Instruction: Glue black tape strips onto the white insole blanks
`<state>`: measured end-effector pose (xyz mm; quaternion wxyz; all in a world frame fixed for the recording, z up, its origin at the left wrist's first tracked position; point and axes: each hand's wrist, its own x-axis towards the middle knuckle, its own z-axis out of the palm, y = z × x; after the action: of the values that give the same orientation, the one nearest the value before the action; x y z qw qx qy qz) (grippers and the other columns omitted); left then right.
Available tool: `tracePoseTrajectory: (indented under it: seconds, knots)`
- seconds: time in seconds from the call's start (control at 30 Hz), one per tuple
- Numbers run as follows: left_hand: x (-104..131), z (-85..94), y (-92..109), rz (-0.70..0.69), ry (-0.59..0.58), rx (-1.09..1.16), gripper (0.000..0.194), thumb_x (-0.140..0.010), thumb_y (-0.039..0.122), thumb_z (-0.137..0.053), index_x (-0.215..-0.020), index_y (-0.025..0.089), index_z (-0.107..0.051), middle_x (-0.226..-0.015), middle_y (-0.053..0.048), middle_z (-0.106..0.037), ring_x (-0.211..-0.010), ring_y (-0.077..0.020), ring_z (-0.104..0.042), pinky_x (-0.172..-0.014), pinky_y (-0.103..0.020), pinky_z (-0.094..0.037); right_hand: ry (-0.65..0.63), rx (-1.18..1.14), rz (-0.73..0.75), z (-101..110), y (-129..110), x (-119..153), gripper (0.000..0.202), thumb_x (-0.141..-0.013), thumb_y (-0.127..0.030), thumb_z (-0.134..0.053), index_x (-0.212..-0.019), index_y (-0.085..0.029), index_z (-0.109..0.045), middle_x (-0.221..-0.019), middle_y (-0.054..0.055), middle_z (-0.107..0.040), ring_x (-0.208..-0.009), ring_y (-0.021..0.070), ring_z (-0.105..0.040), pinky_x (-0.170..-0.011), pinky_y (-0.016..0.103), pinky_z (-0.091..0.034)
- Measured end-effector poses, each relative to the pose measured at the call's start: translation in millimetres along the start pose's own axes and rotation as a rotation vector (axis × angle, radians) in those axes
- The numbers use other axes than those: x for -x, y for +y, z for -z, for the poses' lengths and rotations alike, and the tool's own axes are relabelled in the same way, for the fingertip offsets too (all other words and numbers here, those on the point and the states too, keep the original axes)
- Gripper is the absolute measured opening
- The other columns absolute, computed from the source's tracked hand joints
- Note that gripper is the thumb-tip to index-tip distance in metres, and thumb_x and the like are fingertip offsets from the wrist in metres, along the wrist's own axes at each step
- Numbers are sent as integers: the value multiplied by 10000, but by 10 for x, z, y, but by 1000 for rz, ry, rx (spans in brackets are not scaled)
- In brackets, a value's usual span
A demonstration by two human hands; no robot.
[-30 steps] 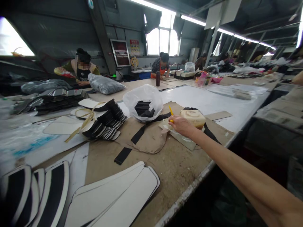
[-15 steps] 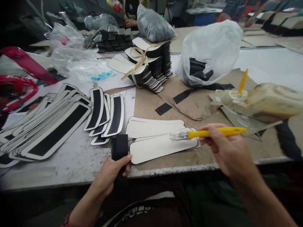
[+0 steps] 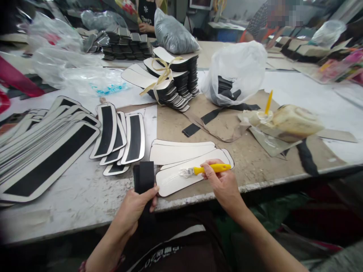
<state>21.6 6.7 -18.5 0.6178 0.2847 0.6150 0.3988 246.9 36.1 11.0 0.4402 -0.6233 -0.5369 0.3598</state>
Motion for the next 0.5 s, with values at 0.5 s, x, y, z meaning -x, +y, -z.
tracePoseTrajectory:
  seconds: [0.5]
  knots:
    - [24, 8, -81, -88, 38, -99, 356, -672, 474, -671, -642, 125, -605, -429, 9, -535, -393, -122, -424, -444, -257, -323, 226, 620, 490, 527, -14, -80, 118, -879, -276, -481, -886, -198, -569, -871, 72, -613, -843, 197, -598, -803, 345, -480]
